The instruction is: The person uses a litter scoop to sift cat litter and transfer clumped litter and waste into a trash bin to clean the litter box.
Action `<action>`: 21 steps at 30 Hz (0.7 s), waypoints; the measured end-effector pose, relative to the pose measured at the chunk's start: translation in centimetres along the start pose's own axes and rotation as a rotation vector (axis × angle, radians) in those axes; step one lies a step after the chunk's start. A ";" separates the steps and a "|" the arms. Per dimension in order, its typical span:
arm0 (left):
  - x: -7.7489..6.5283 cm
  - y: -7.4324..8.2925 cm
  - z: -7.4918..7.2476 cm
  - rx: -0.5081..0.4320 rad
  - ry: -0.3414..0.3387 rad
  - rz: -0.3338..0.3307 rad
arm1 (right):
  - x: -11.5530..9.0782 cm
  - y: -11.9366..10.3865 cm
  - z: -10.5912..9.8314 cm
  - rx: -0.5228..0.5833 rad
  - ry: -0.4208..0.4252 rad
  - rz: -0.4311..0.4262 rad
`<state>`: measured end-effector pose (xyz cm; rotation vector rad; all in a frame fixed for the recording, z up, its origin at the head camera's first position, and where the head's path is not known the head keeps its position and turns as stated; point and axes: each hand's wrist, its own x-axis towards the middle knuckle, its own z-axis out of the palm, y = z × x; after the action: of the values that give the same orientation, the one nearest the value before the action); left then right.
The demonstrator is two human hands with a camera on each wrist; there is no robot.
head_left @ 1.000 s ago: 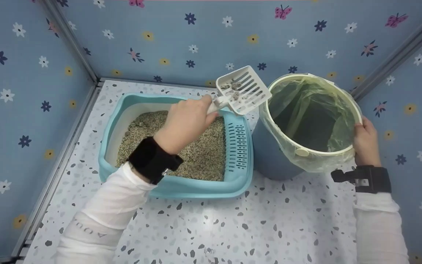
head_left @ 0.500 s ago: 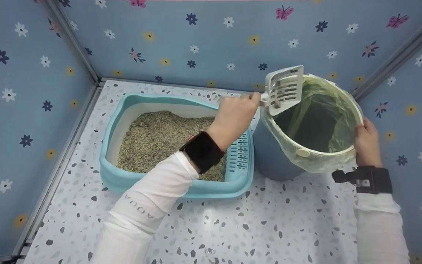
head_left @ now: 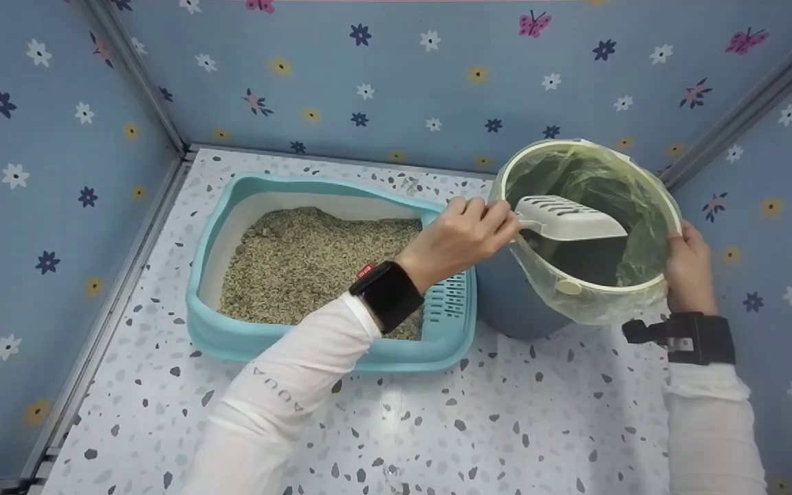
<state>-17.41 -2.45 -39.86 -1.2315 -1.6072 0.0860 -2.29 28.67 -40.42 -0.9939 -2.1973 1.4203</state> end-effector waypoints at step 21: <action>-3.1 -0.1 -3.5 -0.594 -0.222 -0.659 | 0.0 0.0 -0.1 0.052 -0.017 0.031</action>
<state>-15.14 -6.57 -40.36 -1.0706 -2.2541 -0.7396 -2.21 28.72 -40.37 -1.0055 -2.1543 1.4963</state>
